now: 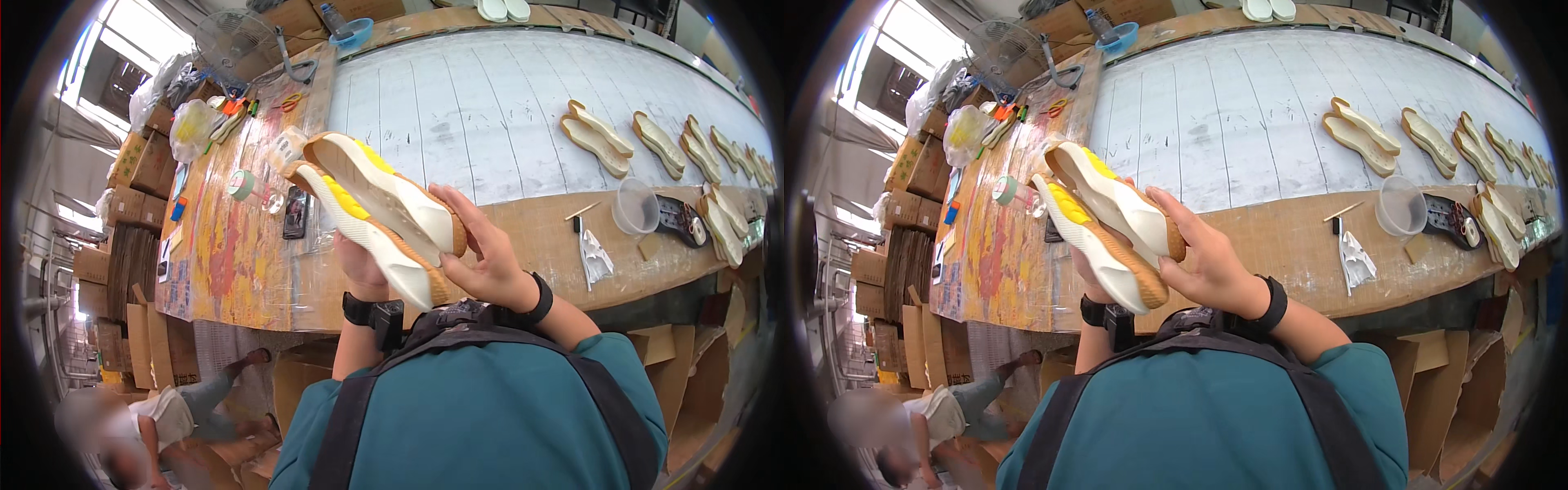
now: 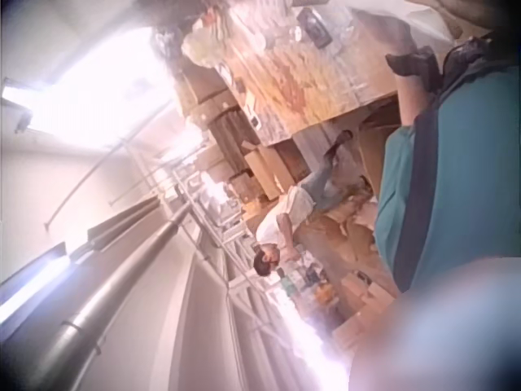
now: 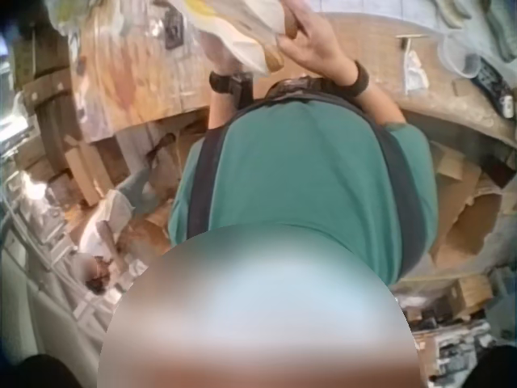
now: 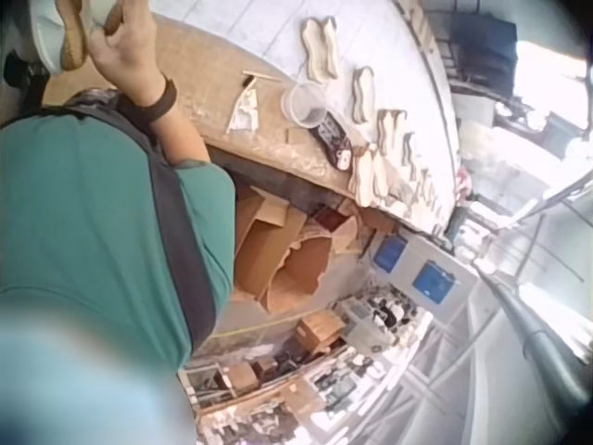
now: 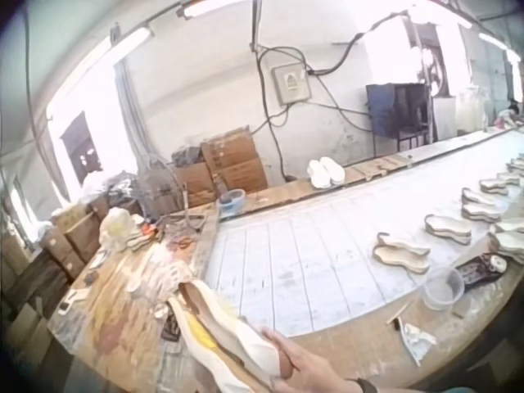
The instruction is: Inspecting and applying glue to shoe soles in a manufacturing environment.
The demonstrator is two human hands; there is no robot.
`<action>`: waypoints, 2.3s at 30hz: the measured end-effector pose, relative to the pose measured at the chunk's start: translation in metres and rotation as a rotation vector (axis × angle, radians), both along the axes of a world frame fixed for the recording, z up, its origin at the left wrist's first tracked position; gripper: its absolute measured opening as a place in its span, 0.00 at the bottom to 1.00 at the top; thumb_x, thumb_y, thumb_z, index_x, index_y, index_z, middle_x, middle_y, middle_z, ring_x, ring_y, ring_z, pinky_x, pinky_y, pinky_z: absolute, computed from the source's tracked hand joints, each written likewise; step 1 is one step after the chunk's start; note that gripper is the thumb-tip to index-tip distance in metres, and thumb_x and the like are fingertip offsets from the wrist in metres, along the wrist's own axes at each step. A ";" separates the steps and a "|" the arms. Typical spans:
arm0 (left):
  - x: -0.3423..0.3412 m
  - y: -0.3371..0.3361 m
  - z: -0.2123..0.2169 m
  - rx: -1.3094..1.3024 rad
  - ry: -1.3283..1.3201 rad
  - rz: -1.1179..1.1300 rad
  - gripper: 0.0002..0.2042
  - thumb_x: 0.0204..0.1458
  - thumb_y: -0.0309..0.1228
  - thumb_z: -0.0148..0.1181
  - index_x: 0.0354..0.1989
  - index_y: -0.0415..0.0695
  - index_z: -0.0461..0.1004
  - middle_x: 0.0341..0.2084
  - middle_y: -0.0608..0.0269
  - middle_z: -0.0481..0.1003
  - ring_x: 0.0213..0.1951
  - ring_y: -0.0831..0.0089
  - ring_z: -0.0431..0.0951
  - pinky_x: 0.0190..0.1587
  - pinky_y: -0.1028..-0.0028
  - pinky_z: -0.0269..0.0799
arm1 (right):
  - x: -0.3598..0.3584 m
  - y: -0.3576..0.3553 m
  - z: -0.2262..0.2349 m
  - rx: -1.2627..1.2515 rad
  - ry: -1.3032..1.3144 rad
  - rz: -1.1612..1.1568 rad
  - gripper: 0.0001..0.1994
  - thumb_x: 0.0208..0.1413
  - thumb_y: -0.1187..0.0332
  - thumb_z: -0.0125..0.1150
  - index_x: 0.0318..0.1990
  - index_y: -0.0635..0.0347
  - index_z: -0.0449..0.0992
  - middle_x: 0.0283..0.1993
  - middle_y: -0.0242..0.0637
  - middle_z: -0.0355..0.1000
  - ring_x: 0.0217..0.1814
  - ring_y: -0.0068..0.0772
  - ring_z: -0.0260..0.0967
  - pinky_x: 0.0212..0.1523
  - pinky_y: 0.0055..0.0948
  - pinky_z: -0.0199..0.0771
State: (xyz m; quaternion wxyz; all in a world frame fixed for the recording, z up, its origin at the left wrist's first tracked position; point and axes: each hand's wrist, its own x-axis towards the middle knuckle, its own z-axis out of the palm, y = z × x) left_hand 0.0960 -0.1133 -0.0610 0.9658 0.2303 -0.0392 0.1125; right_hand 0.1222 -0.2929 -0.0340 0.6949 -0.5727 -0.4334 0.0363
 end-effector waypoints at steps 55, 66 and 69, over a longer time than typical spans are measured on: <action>-0.005 0.022 -0.028 0.067 0.357 -0.316 0.24 0.55 0.45 0.39 0.52 0.39 0.58 0.45 0.51 0.67 0.46 0.59 0.69 0.48 0.60 0.65 | 0.027 -0.017 -0.028 -0.390 0.392 0.299 0.13 0.50 0.72 0.52 0.43 0.66 0.67 0.39 0.36 0.69 0.41 0.27 0.67 0.45 0.26 0.67; -0.026 0.076 -0.178 0.449 0.910 -0.055 0.16 0.53 0.31 0.46 0.46 0.33 0.62 0.37 0.52 0.71 0.39 0.60 0.73 0.43 0.64 0.69 | 0.138 -0.057 -0.135 0.243 1.240 -0.118 0.07 0.50 0.70 0.51 0.38 0.60 0.68 0.34 0.36 0.69 0.35 0.24 0.67 0.33 0.22 0.69; -0.037 0.083 -0.191 0.780 0.872 0.118 0.13 0.50 0.27 0.50 0.43 0.34 0.64 0.38 0.52 0.70 0.37 0.64 0.73 0.39 0.72 0.69 | 0.218 -0.102 -0.183 0.540 1.101 -0.513 0.03 0.49 0.72 0.49 0.27 0.58 0.69 0.23 0.32 0.65 0.23 0.23 0.61 0.24 0.22 0.64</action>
